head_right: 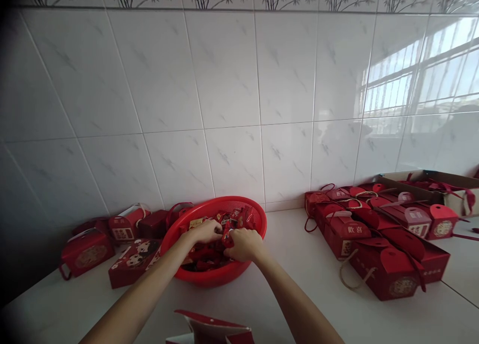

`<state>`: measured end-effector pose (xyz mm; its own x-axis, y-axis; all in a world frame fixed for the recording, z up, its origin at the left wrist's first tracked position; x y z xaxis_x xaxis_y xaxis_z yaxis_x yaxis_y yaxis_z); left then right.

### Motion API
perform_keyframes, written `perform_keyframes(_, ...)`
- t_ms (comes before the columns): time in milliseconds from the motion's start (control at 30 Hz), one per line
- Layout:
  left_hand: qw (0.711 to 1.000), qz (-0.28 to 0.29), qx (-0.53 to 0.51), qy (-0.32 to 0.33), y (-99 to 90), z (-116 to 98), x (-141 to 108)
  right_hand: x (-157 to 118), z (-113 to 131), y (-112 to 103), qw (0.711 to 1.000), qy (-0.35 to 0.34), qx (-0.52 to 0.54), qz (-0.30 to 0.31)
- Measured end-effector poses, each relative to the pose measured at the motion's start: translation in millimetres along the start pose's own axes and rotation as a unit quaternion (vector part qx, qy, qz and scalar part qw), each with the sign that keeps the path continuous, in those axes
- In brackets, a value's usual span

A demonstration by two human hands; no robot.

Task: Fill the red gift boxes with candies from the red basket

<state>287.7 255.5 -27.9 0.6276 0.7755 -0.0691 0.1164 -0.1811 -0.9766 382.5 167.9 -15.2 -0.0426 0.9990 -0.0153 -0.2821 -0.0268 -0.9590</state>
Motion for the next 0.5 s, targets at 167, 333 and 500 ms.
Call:
perform_keyframes(167,0.996,-0.081,0.010,-0.029,-20.1,1,-4,0,1,0,1.000,-0.004,0.005,0.000)
perform_keyframes(333,0.985,-0.172,-0.006,-0.032,-43.3,-4,-7,-1,0,-2,1.000,0.002,0.018,-0.003)
perform_keyframes(500,0.971,-0.222,-0.055,0.066,-48.0,-36,-5,-1,-4,-7,0.998,0.026,0.061,-0.017)
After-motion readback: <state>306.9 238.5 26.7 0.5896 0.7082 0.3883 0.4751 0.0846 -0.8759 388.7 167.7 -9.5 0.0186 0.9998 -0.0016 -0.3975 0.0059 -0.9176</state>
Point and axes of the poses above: each hand's wrist, its own x-axis towards the middle knuckle, its own y-axis out of the palm, z = x × y, the point moved 10 cm from there along x, towards the middle knuckle, and after that the axes turned 10 degrees about y, right-handed, at the moved point
